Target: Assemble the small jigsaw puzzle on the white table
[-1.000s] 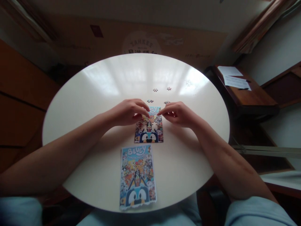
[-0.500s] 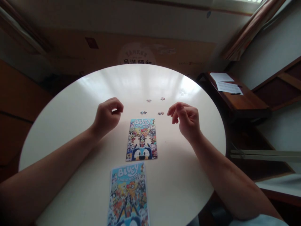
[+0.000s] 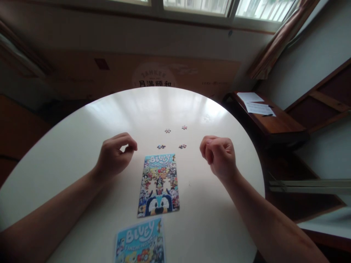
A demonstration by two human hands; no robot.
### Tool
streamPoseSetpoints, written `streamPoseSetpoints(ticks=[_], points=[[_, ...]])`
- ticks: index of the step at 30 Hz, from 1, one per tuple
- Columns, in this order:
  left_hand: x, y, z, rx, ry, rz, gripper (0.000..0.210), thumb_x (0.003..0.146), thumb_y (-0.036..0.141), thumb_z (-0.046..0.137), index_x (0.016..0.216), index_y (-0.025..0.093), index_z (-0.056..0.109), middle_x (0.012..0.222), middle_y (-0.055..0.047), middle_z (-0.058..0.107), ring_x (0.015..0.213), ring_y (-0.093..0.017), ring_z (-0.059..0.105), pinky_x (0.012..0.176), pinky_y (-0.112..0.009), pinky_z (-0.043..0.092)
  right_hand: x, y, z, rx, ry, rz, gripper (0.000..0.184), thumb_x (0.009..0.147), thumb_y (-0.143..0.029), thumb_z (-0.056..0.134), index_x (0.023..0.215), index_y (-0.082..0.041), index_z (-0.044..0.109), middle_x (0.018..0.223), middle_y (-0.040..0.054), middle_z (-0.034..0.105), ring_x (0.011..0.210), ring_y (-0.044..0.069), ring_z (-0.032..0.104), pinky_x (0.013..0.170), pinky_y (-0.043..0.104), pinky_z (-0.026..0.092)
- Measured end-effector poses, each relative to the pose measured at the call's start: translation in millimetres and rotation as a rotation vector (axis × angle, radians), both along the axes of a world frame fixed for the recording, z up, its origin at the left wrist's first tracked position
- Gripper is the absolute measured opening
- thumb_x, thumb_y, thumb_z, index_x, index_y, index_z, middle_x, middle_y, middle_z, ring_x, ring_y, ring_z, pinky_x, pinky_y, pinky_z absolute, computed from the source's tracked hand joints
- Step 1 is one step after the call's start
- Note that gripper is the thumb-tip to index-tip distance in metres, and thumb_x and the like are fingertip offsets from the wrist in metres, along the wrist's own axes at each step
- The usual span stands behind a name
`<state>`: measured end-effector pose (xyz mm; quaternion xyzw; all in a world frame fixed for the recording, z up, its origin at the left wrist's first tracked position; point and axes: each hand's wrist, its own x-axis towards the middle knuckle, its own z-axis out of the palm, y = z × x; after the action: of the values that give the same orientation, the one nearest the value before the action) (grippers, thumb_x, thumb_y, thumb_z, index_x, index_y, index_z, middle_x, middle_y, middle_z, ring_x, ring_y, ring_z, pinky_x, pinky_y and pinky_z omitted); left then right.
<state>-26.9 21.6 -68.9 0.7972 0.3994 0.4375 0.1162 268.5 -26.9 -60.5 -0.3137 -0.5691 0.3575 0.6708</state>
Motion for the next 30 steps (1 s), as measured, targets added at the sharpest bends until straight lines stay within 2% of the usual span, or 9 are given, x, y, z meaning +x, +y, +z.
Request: streamPoseSetpoints(ticks=[5,8,11,13,15,18,24,30], points=[[-3.2,3.9,-3.7,0.039,-0.016,0.077,0.023,0.076,0.003,0.049,0.062,0.019,0.06,0.074,-0.002,0.063,0.068,-0.015,0.059,0.06,-0.027,0.045,5.8,3.8,14.3,0.001,0.005,-0.073,0.051,0.091,-0.021,0.056,0.04,-0.019,0.049,0.041,-0.0001,0.043,0.046,0.011,0.045,0.044,0.026,0.028],[-4.2,4.9,-4.3,0.055,-0.039,0.101,0.024,0.076,0.002,0.049,0.063,0.019,0.06,0.077,-0.002,0.064,0.072,-0.015,0.061,0.064,-0.028,0.047,12.8,14.6,29.3,-0.133,-0.077,-0.101,0.042,0.096,-0.034,0.058,0.058,-0.019,0.066,0.057,0.0018,0.058,0.049,0.01,0.05,0.042,0.024,0.029],[-5.1,5.3,-4.6,0.06,-0.051,0.12,0.024,0.075,0.001,0.049,0.064,0.019,0.061,0.079,-0.002,0.064,0.074,-0.015,0.062,0.066,-0.028,0.048,18.1,35.5,35.4,-0.265,-0.464,-0.063,0.023,0.091,-0.04,0.066,0.096,-0.021,0.079,0.079,0.0037,0.07,0.057,0.011,0.056,0.046,0.024,0.039],[-5.6,5.6,-5.3,0.055,-0.045,0.118,0.025,0.075,0.0,0.049,0.065,0.019,0.062,0.079,-0.002,0.064,0.075,-0.015,0.061,0.065,-0.028,0.048,16.7,52.4,31.8,-0.252,-0.827,-0.092,0.023,0.088,-0.033,0.069,0.106,-0.023,0.079,0.085,0.004,0.073,0.064,0.013,0.059,0.057,0.027,0.046],[-5.7,5.4,-5.8,0.062,-0.027,0.103,0.025,0.076,0.0,0.049,0.065,0.019,0.062,0.08,-0.003,0.065,0.075,-0.016,0.061,0.064,-0.028,0.048,9.5,68.5,24.5,-0.216,-1.108,-0.137,0.023,0.087,-0.025,0.066,0.105,-0.025,0.081,0.09,0.0039,0.076,0.068,0.014,0.061,0.065,0.031,0.047],[-4.9,3.7,-5.2,0.11,0.009,0.067,0.027,0.076,-0.002,0.049,0.065,0.019,0.062,0.079,-0.003,0.065,0.077,-0.017,0.061,0.068,-0.03,0.049,-9.6,88.8,14.6,-0.235,-1.299,-0.131,0.027,0.089,-0.02,0.062,0.107,-0.024,0.081,0.098,0.0048,0.077,0.08,0.018,0.065,0.072,0.034,0.048],[-4.5,1.6,-2.5,0.164,0.04,0.04,0.029,0.077,-0.004,0.049,0.065,0.019,0.061,0.076,-0.003,0.065,0.076,-0.017,0.059,0.068,-0.031,0.049,-46.2,118.3,8.6,-0.268,-1.395,-0.081,0.028,0.088,-0.029,0.067,0.113,-0.024,0.079,0.108,0.0078,0.076,0.097,0.024,0.067,0.075,0.035,0.048],[-3.3,2.1,-4.0,0.18,0.056,0.03,0.028,0.076,-0.004,0.05,0.066,0.019,0.062,0.076,-0.003,0.065,0.077,-0.017,0.058,0.069,-0.032,0.049,-54.6,129.7,7.1,-0.301,-1.442,-0.048,0.017,0.084,-0.03,0.07,0.095,-0.026,0.082,0.1,0.0066,0.077,0.088,0.023,0.065,0.068,0.035,0.044]])
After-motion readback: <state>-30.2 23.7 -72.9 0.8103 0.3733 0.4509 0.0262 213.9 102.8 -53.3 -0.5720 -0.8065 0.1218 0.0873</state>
